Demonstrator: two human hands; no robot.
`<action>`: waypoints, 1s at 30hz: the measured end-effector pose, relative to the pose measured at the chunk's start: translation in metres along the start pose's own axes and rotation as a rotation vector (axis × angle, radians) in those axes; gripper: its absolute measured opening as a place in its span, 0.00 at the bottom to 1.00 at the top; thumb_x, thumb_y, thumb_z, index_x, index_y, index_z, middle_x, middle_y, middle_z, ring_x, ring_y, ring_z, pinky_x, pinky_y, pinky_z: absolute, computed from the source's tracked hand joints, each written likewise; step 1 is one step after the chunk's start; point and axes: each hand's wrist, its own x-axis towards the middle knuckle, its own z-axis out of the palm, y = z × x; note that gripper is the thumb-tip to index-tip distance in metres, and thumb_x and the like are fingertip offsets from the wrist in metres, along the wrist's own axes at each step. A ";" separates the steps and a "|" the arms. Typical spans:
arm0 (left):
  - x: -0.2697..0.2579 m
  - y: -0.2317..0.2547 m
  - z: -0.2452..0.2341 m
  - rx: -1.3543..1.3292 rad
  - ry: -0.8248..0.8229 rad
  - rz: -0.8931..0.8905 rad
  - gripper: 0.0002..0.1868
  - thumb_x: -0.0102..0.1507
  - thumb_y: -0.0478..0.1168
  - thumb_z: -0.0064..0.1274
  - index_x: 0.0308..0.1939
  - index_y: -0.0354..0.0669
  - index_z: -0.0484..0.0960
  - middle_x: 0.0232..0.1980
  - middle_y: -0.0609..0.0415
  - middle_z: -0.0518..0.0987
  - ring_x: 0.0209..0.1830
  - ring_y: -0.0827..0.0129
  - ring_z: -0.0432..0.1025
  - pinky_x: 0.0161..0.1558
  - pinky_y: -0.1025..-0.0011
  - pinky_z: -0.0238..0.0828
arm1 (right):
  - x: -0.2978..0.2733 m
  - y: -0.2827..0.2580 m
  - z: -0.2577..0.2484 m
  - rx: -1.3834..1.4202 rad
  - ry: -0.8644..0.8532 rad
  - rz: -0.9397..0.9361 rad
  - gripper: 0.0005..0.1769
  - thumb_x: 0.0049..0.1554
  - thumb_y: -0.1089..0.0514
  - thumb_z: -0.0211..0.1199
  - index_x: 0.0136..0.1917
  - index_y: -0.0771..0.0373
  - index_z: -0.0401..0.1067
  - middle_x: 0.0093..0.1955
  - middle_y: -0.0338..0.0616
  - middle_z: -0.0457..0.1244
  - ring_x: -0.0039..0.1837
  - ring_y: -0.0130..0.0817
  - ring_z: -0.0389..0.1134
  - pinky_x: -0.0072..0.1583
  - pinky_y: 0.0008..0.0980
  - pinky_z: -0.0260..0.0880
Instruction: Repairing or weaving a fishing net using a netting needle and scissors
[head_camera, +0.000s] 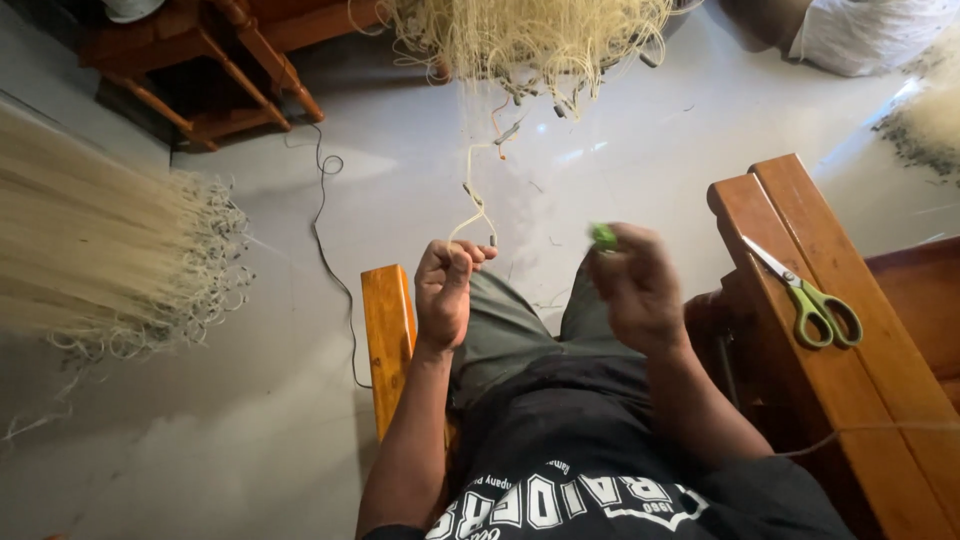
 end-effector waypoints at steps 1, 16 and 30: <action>0.000 -0.001 -0.001 0.001 0.004 -0.004 0.12 0.71 0.41 0.48 0.35 0.39 0.70 0.37 0.47 0.74 0.47 0.55 0.76 0.55 0.61 0.70 | 0.002 -0.011 0.004 0.001 -0.001 0.005 0.16 0.64 0.70 0.48 0.65 0.67 0.61 0.31 0.43 0.60 0.29 0.27 0.57 0.37 0.30 0.63; -0.002 -0.010 0.003 0.103 0.052 0.027 0.19 0.61 0.27 0.59 0.25 0.42 0.64 0.31 0.49 0.71 0.38 0.60 0.77 0.47 0.63 0.74 | -0.050 -0.016 0.043 -0.149 -0.225 0.146 0.05 0.55 0.67 0.59 0.42 0.61 0.75 0.26 0.44 0.63 0.26 0.38 0.63 0.32 0.34 0.65; -0.005 -0.009 0.008 0.168 -0.072 0.081 0.21 0.55 0.30 0.68 0.38 0.40 0.67 0.43 0.48 0.74 0.53 0.55 0.77 0.58 0.62 0.70 | -0.015 -0.024 0.032 -0.127 -0.455 -0.075 0.32 0.59 0.35 0.54 0.57 0.66 0.76 0.32 0.46 0.60 0.29 0.36 0.60 0.33 0.33 0.64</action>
